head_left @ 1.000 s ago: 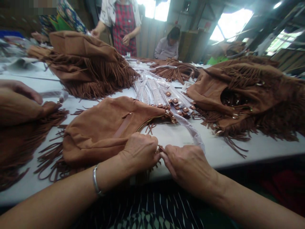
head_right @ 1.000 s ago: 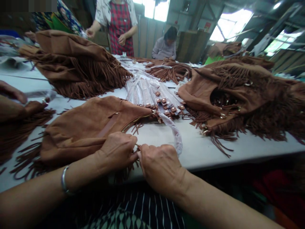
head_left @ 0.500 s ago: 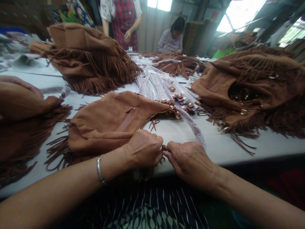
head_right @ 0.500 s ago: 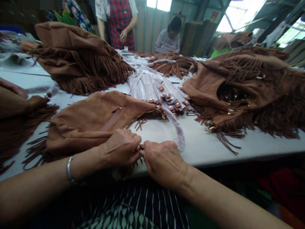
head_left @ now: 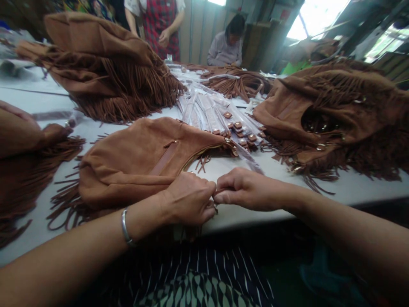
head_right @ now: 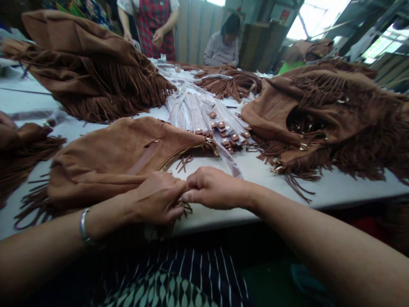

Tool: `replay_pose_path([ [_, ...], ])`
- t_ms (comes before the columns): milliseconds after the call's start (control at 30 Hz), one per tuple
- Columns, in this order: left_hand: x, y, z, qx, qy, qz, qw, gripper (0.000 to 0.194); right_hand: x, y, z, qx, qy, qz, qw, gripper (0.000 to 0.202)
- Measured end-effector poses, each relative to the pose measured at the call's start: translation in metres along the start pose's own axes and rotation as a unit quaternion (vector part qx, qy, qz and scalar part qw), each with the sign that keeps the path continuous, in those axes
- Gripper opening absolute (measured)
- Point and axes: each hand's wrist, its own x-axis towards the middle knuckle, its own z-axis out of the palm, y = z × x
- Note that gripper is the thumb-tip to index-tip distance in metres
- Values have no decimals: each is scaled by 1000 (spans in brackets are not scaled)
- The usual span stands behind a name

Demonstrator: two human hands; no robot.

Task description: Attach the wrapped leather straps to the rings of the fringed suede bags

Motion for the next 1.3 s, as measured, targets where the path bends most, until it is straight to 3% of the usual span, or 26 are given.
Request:
replay_pose_path([
  [100, -1, 3, -4, 26, 36, -93, 995, 24, 3, -2, -1, 88, 1, 60, 994, 32],
  [200, -2, 4, -5, 42, 47, -122, 991, 25, 4, -6, 4, 106, 46, 102, 988, 32],
  [333, -3, 0, -3, 33, 27, -60, 997, 25, 6, 2, 11, 150, 72, 100, 981, 30],
  [500, -4, -1, 0, 4, -28, 50, 998, 21, 13, 24, 11, 253, -67, 11, 965, 29],
  [567, -6, -1, -2, 3, -22, 58, 998, 20, 15, 28, 10, 263, -86, -2, 961, 28],
  [767, -18, 0, -9, 88, 68, -101, 989, 24, 11, 21, 11, 223, 6, 40, 974, 36],
  [833, -21, 3, -7, 84, 72, -104, 988, 23, 11, 22, 9, 235, -16, 29, 972, 36],
  [967, -21, 11, 4, 35, 37, 13, 999, 21, 23, 30, 9, 292, -145, -26, 945, 34],
  [1067, -25, 15, 2, 23, 10, 55, 998, 24, 25, 26, 8, 259, -210, -27, 942, 36],
  [1133, -34, 14, -8, 32, 3, 48, 998, 31, 13, 17, 2, 161, -139, -57, 975, 32],
  [1200, -48, 9, -17, 57, 15, 20, 998, 42, -8, 13, -9, 47, 61, -97, 992, 26],
  [1233, -57, 6, -20, 77, 27, -1, 997, 47, -21, 16, -17, 9, 188, -101, 977, 24],
  [1300, -72, -2, -21, 117, 43, -48, 991, 42, -44, 34, -31, 9, 405, -58, 913, 23],
])
